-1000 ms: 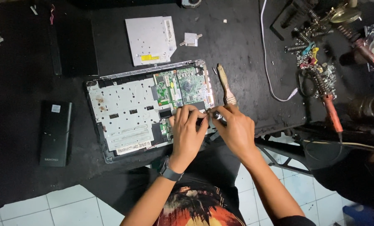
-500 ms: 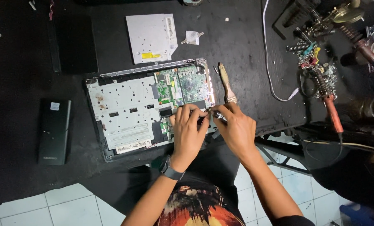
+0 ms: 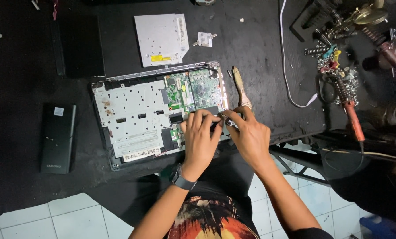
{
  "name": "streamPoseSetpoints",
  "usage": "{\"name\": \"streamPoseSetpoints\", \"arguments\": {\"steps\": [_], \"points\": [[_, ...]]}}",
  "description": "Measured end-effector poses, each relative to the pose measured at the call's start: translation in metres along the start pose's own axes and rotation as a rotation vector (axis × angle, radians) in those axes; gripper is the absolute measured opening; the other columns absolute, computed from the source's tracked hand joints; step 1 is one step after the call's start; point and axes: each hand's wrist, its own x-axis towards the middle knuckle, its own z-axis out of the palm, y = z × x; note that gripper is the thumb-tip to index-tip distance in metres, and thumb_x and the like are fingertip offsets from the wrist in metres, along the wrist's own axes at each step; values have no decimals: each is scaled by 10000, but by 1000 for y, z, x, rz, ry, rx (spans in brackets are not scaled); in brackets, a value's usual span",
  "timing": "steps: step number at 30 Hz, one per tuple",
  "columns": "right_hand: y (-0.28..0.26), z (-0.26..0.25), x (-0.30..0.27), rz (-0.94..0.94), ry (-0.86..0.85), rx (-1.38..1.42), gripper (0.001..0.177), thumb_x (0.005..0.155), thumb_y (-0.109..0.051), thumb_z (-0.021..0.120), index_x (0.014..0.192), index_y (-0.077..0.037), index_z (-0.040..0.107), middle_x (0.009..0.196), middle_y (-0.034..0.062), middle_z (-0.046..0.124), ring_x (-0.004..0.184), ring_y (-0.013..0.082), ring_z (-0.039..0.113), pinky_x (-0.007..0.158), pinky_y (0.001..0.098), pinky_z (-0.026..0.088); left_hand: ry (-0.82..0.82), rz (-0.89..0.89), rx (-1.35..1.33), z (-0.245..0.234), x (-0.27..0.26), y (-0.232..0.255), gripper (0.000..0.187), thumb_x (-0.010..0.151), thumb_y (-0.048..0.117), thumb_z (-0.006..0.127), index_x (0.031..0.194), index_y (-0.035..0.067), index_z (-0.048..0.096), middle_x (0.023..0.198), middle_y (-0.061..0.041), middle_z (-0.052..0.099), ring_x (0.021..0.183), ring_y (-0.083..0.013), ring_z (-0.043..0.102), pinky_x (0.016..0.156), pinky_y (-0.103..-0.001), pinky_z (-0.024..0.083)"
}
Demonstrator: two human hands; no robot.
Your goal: The person uses a screwdriver to remove screws from a disassembled electronic device on a workbench. They then use their hands to disconnect a ribbon cable and remove a small component from the circuit board.
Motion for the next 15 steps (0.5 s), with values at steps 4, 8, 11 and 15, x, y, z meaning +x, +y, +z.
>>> {"name": "streamPoseSetpoints", "arguments": {"steps": [4, 8, 11, 15], "points": [[0, 1, 1, -12, 22, -20, 312, 890, -205, 750, 1160, -351, 690, 1090, -40, 627, 589, 265, 711, 559, 398, 582, -1, 1, 10, -1, 0, 1, 123, 953, 143, 708, 968, 161, 587, 1011, 22, 463, 968, -207, 465, 851, -398, 329], [-2, -1, 1, -7, 28, -12, 296, 898, -205, 749, 1147, -354, 694, 1074, -46, 627, 582, 254, 710, 550, 384, 572, -6, -1, 19, 0, -1, 0, 113, 956, 150, 705, 973, 163, 594, 1008, 25, 462, 972, -201, 468, 863, -398, 330], [1, 5, -1, -1, 19, -4, 296, 903, -210, 741, 1154, -360, 689, 1062, -43, 627, 583, 267, 707, 542, 389, 570, -14, -9, 24, 0, -3, 0, 106, 957, 162, 704, 981, 168, 601, 1010, 29, 469, 979, -200, 475, 864, -399, 332], [0, -6, 4, 13, -37, 149, 345, 886, -142, 741, 1189, -304, 716, 1026, 18, 672, 789, 349, 750, 631, 447, 594, -12, -25, 2, 0, -1, 0, 80, 978, 182, 686, 985, 179, 607, 1007, 38, 476, 970, -189, 480, 862, -393, 335]]}}
